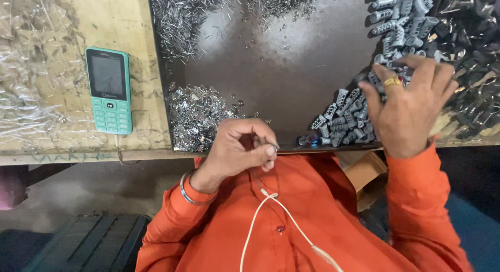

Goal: The person repeatedly picks small metal pins and gray plastic components from a tray, inserts the pins into the components, and places the assembled units back on the tray. The process is repeated continuously throughout the clip.

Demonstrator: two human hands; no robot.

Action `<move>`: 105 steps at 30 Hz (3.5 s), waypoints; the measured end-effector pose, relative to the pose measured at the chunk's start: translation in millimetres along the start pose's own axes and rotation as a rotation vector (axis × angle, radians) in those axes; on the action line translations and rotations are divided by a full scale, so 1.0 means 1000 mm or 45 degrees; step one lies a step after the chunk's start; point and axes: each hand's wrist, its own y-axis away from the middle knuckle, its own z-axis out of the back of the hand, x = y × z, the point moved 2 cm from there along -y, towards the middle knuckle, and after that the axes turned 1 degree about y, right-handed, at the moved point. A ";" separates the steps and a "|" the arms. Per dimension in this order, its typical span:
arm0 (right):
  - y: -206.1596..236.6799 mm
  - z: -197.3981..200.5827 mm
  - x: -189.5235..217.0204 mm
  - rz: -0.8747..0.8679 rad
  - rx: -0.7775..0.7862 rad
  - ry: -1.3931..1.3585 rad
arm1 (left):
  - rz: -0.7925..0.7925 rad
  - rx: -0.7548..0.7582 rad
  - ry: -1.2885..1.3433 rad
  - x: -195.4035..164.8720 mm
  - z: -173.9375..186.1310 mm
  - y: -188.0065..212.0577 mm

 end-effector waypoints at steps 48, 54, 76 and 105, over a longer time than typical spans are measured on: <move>-0.003 -0.023 0.083 0.686 0.070 -1.074 | -0.296 -0.374 0.228 -0.013 0.027 0.004; 0.021 -0.050 0.086 0.150 0.353 -1.593 | -0.312 -0.367 0.052 -0.024 0.014 0.013; 0.031 -0.012 0.018 -0.248 0.817 -2.363 | -0.258 -0.089 -0.679 0.009 -0.036 -0.018; 0.063 -0.041 0.049 -0.085 -0.365 -1.351 | -0.102 -0.367 0.402 0.062 -0.039 -0.007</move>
